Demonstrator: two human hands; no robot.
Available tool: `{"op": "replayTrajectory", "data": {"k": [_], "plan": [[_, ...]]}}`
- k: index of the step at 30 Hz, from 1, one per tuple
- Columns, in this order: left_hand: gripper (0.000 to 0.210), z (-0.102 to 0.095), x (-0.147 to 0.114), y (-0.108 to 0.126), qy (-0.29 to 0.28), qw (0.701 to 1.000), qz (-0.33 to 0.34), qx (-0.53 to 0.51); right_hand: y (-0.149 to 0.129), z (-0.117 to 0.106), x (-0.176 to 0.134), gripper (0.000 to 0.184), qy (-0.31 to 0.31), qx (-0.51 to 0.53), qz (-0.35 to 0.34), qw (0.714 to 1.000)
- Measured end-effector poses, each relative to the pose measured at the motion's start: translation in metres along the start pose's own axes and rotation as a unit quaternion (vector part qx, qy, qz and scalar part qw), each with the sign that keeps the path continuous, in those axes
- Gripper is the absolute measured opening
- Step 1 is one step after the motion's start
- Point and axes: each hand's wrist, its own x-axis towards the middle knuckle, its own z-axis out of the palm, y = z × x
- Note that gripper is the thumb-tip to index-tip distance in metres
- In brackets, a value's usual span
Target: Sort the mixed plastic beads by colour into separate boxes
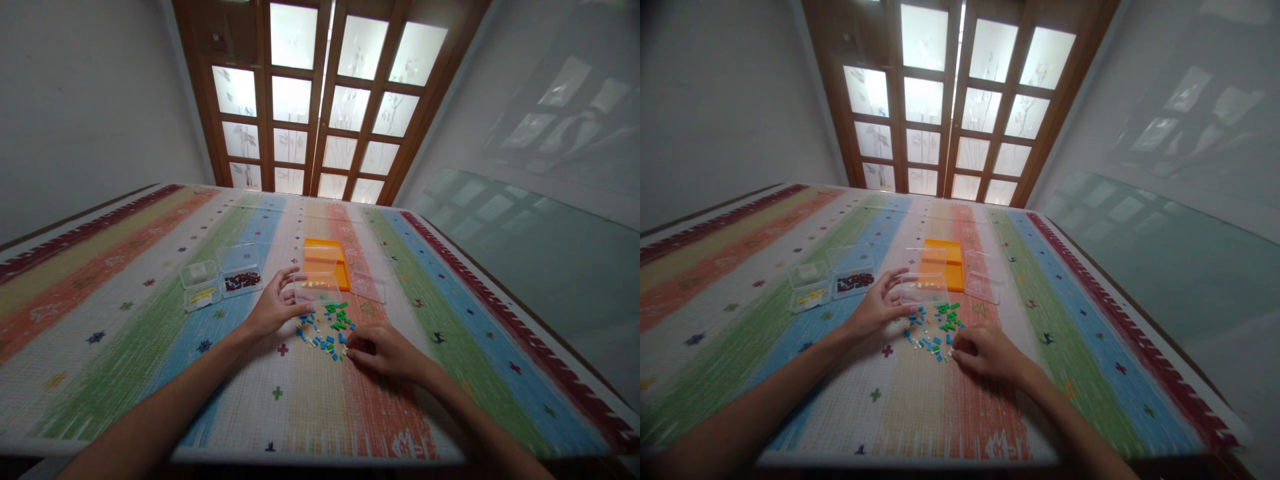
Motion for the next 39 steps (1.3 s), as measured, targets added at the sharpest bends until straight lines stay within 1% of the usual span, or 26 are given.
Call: {"op": "replayTrajectory", "data": {"k": [10,16,18,25,32,36,39], "plan": [[0.079,-0.0004,0.0001,-0.0024,-0.004,1.0,0.011,-0.004,-0.0028,-0.0035,0.0026,0.019,-0.006,-0.005,-0.031,0.999],[0.08,0.0006,-0.0003,-0.0004,0.001,1.0,-0.001,0.005,-0.0021,-0.0054,0.0065,0.027,-0.02,-0.003,-0.102,0.995],[0.08,0.0009,-0.0006,0.0008,0.002,1.0,-0.004,0.008,-0.0009,-0.0055,0.0077,0.027,-0.026,-0.013,-0.115,0.993],[0.079,0.0003,-0.0001,-0.0002,-0.002,1.0,0.002,0.004,0.0006,-0.0057,0.0069,0.024,-0.022,-0.047,-0.106,0.993],[0.079,0.001,-0.0003,-0.0003,0.002,1.0,0.002,0.012,0.0008,-0.0077,0.0046,0.02,0.002,-0.039,-0.104,0.994],[0.08,0.0008,0.0001,-0.0009,-0.002,1.0,0.003,0.008,0.0016,-0.0057,0.0038,0.023,-0.003,-0.037,-0.11,0.993],[0.079,0.0007,-0.0001,-0.0009,-0.004,1.0,0.003,0.01,0.0013,-0.0035,0.0037,0.024,0.004,-0.063,-0.119,0.991]]}}
